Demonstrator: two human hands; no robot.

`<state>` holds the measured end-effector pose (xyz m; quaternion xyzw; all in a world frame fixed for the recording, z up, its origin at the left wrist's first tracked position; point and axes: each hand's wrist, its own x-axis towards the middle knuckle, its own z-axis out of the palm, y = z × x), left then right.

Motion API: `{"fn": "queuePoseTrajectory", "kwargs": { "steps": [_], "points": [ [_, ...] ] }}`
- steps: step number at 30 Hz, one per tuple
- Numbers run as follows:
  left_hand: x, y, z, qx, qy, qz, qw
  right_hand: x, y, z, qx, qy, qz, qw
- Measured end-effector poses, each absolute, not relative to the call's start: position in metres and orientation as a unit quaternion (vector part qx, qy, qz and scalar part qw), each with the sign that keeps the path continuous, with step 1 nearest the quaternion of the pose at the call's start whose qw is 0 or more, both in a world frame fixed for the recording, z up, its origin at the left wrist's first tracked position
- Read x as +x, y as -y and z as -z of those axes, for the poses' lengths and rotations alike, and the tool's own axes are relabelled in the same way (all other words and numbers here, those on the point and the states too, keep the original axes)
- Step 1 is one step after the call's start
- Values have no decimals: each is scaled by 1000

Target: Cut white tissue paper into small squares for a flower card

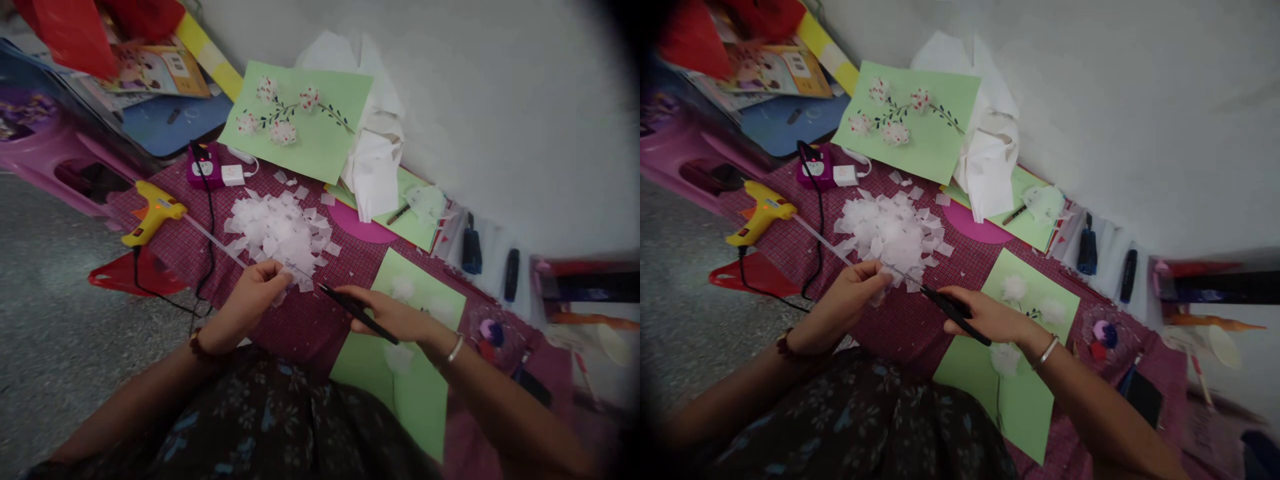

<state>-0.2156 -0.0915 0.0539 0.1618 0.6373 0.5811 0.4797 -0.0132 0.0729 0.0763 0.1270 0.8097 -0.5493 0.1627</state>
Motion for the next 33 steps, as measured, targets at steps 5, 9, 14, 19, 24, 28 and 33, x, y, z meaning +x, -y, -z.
{"fn": "queuePoseTrajectory", "kwargs": {
  "steps": [5, 9, 14, 19, 24, 28, 33],
  "points": [
    [-215, 89, -53, 172, -635, -577, 484, -14, -74, -72, 136, -798, 571, 137],
    [-215, 88, -53, 180, -628, -578, 489, -15, -72, -71, 172, -767, 603, 138],
    [-220, 94, -51, 132, -607, -601, 504, -11, -76, -70, 178, -772, 596, 130],
    [-228, 97, -56, 102, -594, -663, 444, -3, -80, -72, 125, -803, 567, 136],
    [-228, 96, -60, 101, -576, -695, 419, -5, -74, -79, 108, -807, 555, 172],
    [-223, 96, -56, 145, -577, -697, 400, -8, -72, -76, 101, -791, 576, 184],
    [-221, 97, -51, 146, -583, -691, 402, -4, -76, -66, 98, -763, 623, 141]
  ]
}}
